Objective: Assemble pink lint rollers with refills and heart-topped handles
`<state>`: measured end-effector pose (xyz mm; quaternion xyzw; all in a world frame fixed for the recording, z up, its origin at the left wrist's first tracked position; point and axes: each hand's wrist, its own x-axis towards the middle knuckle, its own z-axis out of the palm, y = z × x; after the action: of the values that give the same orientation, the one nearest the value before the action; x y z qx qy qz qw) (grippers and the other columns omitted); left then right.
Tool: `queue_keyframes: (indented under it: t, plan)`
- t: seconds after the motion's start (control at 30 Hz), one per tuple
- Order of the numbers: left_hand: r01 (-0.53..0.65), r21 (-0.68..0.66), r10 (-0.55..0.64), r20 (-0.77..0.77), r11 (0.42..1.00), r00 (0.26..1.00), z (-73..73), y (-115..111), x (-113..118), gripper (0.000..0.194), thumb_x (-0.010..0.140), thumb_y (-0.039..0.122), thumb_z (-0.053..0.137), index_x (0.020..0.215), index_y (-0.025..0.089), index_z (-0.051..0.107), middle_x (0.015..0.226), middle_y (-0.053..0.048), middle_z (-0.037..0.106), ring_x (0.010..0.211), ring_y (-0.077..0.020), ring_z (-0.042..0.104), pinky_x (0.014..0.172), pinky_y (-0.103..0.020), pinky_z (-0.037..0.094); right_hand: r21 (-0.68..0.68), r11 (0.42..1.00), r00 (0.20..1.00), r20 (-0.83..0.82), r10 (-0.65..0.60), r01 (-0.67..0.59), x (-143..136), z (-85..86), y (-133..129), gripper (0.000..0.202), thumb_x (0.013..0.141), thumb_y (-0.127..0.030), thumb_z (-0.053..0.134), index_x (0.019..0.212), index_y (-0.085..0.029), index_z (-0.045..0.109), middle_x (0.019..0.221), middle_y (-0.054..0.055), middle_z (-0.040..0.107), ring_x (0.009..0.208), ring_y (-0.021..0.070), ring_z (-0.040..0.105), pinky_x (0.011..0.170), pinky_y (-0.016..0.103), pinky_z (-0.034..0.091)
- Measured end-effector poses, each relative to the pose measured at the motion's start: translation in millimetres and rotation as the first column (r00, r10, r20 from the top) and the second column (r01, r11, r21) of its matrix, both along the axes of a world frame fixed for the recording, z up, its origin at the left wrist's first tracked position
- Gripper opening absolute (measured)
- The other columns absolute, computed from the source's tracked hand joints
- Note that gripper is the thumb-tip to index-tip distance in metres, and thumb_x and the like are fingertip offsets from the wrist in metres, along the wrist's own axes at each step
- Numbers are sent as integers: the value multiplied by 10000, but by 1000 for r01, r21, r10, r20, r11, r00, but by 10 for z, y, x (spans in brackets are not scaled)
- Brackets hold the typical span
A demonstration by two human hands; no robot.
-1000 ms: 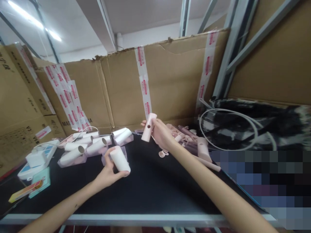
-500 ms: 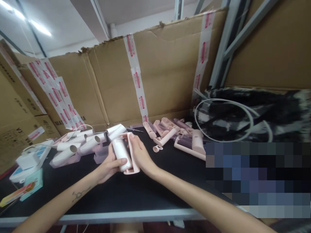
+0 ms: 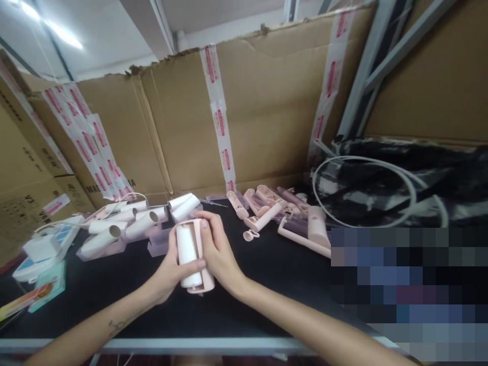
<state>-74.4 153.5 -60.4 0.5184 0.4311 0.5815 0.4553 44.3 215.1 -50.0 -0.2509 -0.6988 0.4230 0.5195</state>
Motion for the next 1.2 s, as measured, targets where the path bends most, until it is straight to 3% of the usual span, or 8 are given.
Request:
queue_keyframes:
  t: [0.1,0.27,0.4,0.5,0.6,0.7,0.87,1.2]
  plan:
    - [-4,47,20,-323,999,946,154,0,-218,876,627,245,730,1298,235,166,1207,-99,499,1032,-228,548,896,-377,455,186,969,980,146,135,-161,97,118,113,285,910,-337,394,1152,-227,500,1138,67,572,1072,199,530,887,342,449]
    - [33,-28,-43,-733,999,679,291,-22,-504,881,597,281,721,1321,244,220,1148,-73,547,949,-240,579,839,-387,462,279,913,903,393,175,-298,163,193,245,359,766,-236,589,1121,-190,565,1083,67,625,926,192,606,754,300,506]
    - [95,-116,-149,-809,989,568,315,-46,-547,969,566,352,734,1371,234,208,1120,-86,569,962,-280,581,816,-385,462,256,917,868,471,157,-305,166,137,244,474,726,-244,614,1186,-161,535,1059,86,654,918,205,629,783,310,502]
    - [127,-161,-204,-829,979,520,355,-70,-568,928,626,339,683,1398,250,176,1068,-66,605,922,-263,602,791,-334,459,332,903,820,571,38,-273,182,120,201,564,691,-254,630,1233,-168,502,1090,101,647,949,246,624,810,343,477]
    - [99,-212,-234,-867,972,439,398,-101,-589,839,681,325,620,1397,262,188,904,-20,651,775,-235,634,698,-278,453,405,878,737,669,-94,-256,183,126,151,475,719,-271,595,1172,-138,541,1053,119,653,919,262,628,769,332,464]
    - [75,-252,-262,-890,965,373,415,-131,-594,778,712,323,579,1389,271,201,779,10,650,651,-210,629,608,-239,426,433,831,660,743,-110,-350,173,126,127,370,771,-268,540,1109,-117,563,933,109,663,823,229,629,695,284,449]
    - [76,-262,-271,-896,962,350,402,-138,-590,745,694,351,593,1358,298,260,840,7,644,700,-206,622,627,-235,420,342,788,638,766,82,-512,189,87,187,147,764,-161,482,873,-135,578,798,61,641,679,159,595,615,224,417]
    - [170,-340,-380,-833,925,403,423,-140,-621,768,642,380,674,1322,292,328,898,-4,636,764,-219,610,665,-264,453,172,837,690,662,292,-519,154,-39,263,87,652,-127,458,674,-143,540,567,-31,496,499,85,435,478,186,334]
